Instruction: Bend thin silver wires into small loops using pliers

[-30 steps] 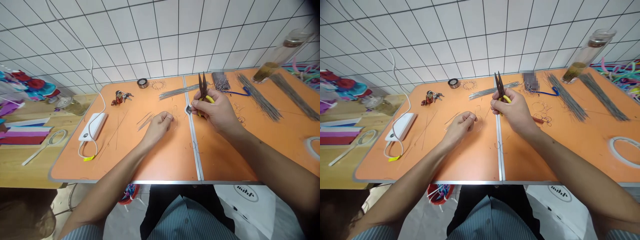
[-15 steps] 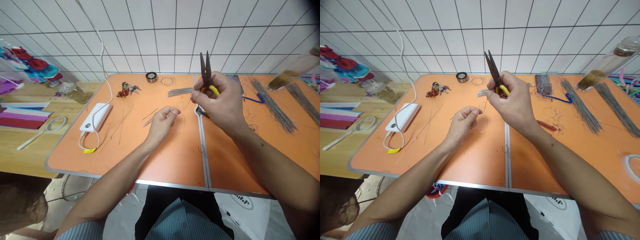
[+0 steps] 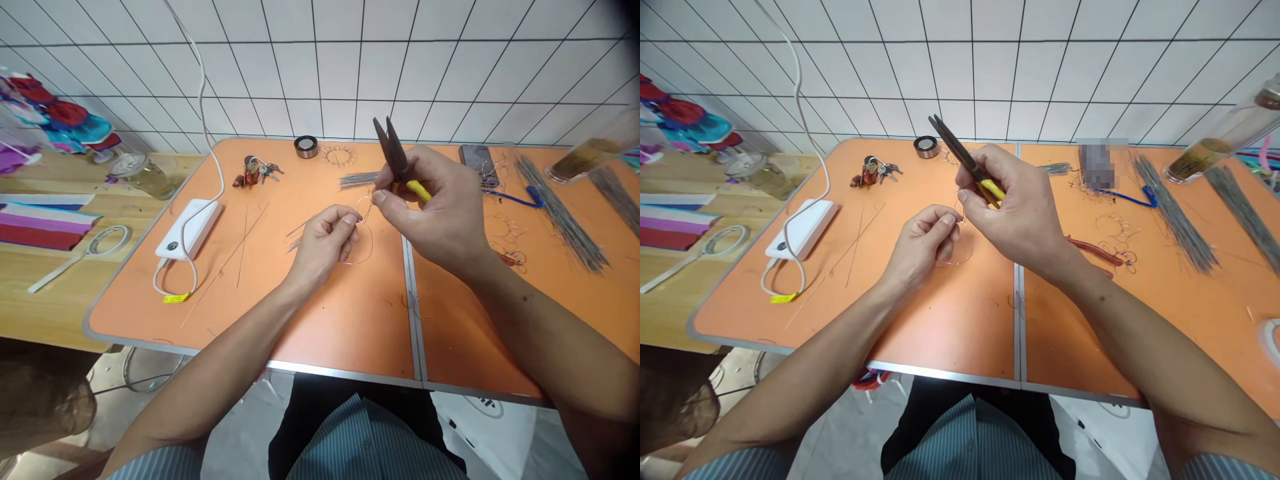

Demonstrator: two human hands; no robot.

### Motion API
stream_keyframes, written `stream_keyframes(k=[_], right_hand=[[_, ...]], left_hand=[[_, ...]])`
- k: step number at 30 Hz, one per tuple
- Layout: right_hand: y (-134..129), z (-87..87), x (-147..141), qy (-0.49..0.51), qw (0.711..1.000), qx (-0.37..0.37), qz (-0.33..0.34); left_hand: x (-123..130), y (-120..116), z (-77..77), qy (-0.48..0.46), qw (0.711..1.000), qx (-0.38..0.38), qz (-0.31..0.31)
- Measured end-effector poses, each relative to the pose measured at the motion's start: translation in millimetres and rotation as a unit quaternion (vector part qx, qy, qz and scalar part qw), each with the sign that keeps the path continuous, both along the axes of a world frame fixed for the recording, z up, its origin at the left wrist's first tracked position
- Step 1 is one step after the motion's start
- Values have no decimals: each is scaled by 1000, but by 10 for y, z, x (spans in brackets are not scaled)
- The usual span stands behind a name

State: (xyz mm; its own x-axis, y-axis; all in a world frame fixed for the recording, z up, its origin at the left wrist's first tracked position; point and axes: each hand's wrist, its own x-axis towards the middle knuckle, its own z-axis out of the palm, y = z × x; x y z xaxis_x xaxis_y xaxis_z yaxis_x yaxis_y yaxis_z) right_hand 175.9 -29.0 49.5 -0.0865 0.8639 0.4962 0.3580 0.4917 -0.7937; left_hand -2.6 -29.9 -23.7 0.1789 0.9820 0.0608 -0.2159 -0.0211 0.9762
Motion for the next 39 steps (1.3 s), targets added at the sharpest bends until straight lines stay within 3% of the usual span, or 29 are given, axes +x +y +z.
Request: stream_keyframes(k=[5, 16, 23, 29, 39], right_hand=[[12, -16, -2, -26, 1000, 14, 2], [40, -21, -35, 23, 999, -43, 1], [83, 25, -18, 62, 993, -100, 23], [120, 16, 7, 93, 982, -157, 49], [161, -24, 20, 98, 979, -174, 45]], left_hand=[[-4, -2, -10, -7, 1000, 6, -6], [19, -14, -32, -15, 999, 2, -29], [10, -28, 1, -16, 998, -46, -36], [24, -33, 31, -33, 997, -38, -50], [12, -27, 69, -57, 987, -121, -89]])
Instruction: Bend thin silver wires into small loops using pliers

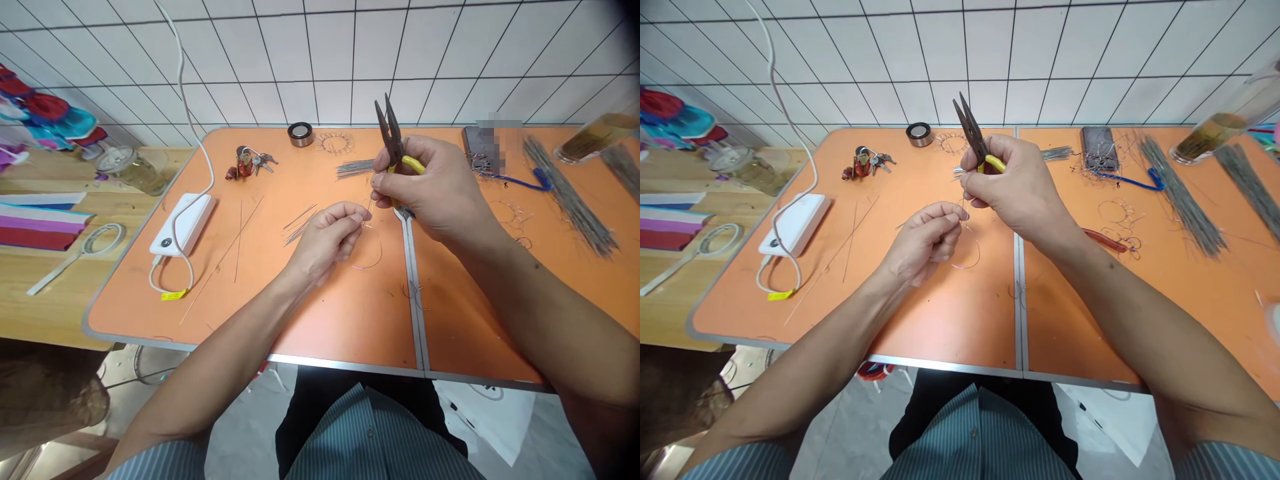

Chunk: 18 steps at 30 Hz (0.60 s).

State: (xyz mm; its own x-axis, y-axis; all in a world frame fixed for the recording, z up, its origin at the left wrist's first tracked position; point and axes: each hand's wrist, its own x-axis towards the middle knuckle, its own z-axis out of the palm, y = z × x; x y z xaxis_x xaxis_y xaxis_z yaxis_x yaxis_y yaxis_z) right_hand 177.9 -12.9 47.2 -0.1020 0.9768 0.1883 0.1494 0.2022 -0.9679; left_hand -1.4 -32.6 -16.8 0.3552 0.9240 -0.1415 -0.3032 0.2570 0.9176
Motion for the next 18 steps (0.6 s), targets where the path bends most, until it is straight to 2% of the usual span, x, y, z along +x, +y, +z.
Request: stream_keyframes(k=[5, 18], right_hand=[[34, -28, 19, -2, 1000, -22, -9], [61, -70, 34, 25, 998, -49, 22]], left_hand=[[5, -10, -3, 9, 1000, 16, -8], [-20, -5, -72, 25, 998, 50, -10]])
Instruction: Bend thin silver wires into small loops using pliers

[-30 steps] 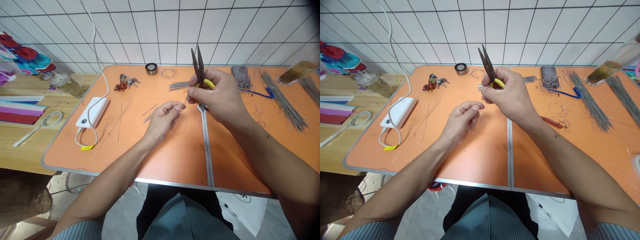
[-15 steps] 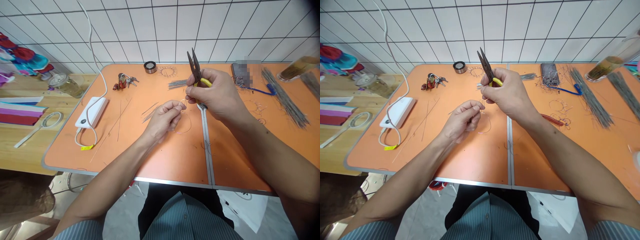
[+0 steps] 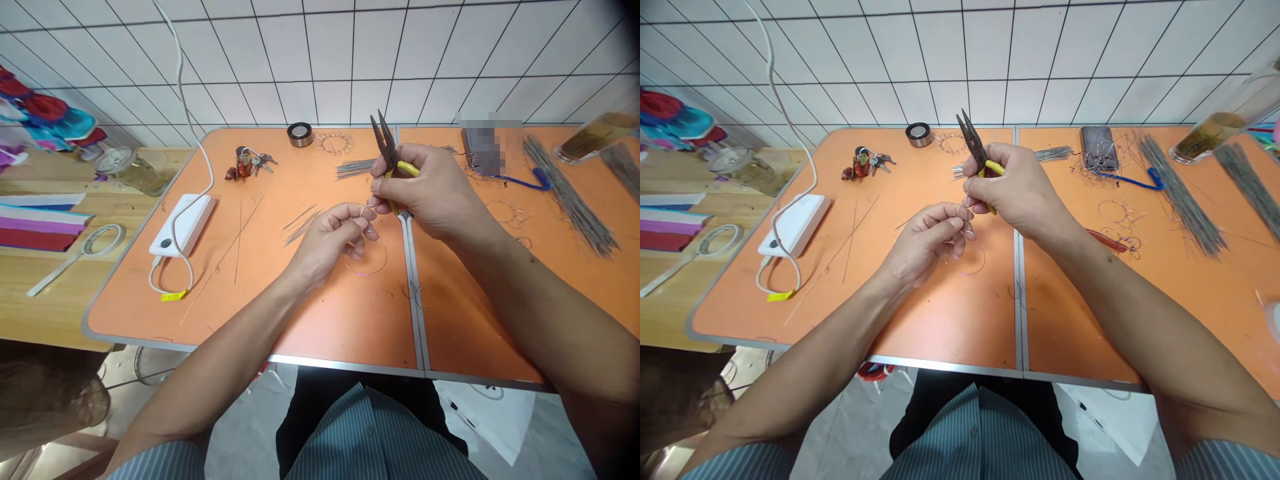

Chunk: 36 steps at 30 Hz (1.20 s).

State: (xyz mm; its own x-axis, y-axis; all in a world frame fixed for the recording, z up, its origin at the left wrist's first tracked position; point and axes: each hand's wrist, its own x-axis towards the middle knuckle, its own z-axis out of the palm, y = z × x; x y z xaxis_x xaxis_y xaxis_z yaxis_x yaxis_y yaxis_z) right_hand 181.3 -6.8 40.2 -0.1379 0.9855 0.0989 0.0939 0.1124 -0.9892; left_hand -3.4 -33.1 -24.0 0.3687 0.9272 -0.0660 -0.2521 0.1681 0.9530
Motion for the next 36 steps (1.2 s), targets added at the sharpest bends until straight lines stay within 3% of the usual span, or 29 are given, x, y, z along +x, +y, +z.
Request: stream_keyframes(k=[9, 15, 36], right_hand=[[-32, 20, -32, -11, 1000, -17, 19], [-54, 15, -47, -47, 998, -11, 31], [-42, 2, -70, -77, 996, 1, 46]], left_hand=[[-40, 56, 51, 67, 994, 76, 28], [-76, 39, 140, 102, 993, 58, 33], [-47, 3, 149, 121, 986, 107, 32]])
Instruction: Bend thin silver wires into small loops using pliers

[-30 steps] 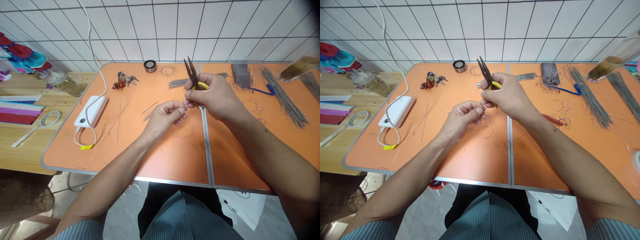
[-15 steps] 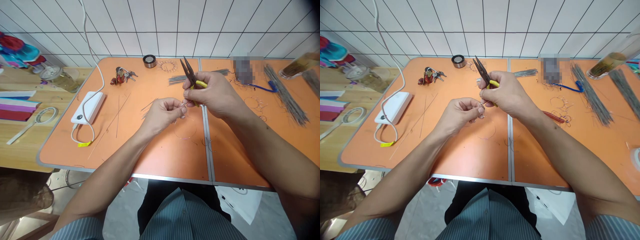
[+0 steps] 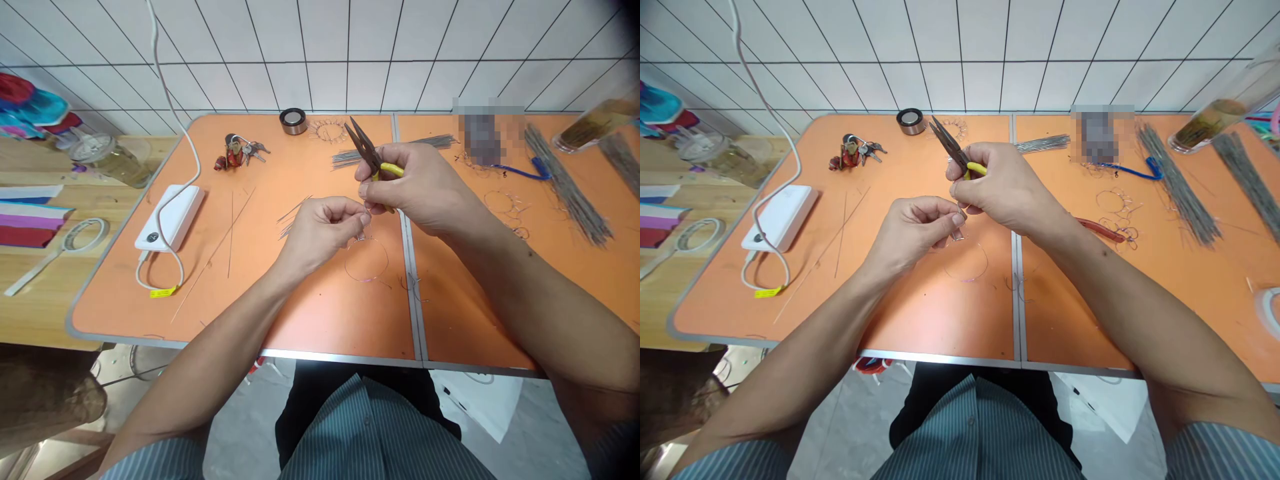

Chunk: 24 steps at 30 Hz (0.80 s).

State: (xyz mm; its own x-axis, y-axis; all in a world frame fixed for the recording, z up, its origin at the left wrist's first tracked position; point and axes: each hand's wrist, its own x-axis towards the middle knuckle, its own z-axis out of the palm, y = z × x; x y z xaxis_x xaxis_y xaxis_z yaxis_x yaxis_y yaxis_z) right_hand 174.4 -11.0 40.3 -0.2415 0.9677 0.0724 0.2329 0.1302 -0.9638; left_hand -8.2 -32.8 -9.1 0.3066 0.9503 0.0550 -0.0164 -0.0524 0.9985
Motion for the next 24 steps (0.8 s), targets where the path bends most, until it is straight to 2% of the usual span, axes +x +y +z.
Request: stream_keyframes(k=[9, 17, 21, 24], right_hand=[[-23, -3, -29, -4, 1000, 6, -2], [-48, 25, 31, 5, 1000, 3, -10], [-83, -139, 180, -59, 998, 22, -14], [-151, -344, 295, -173, 984, 39, -16]], left_hand=[[-3, -26, 17, 27, 999, 12, 29], [-64, 8, 52, -21, 996, 9, 92], [-124, 60, 109, -73, 990, -21, 123], [-154, 96, 124, -104, 984, -34, 140]])
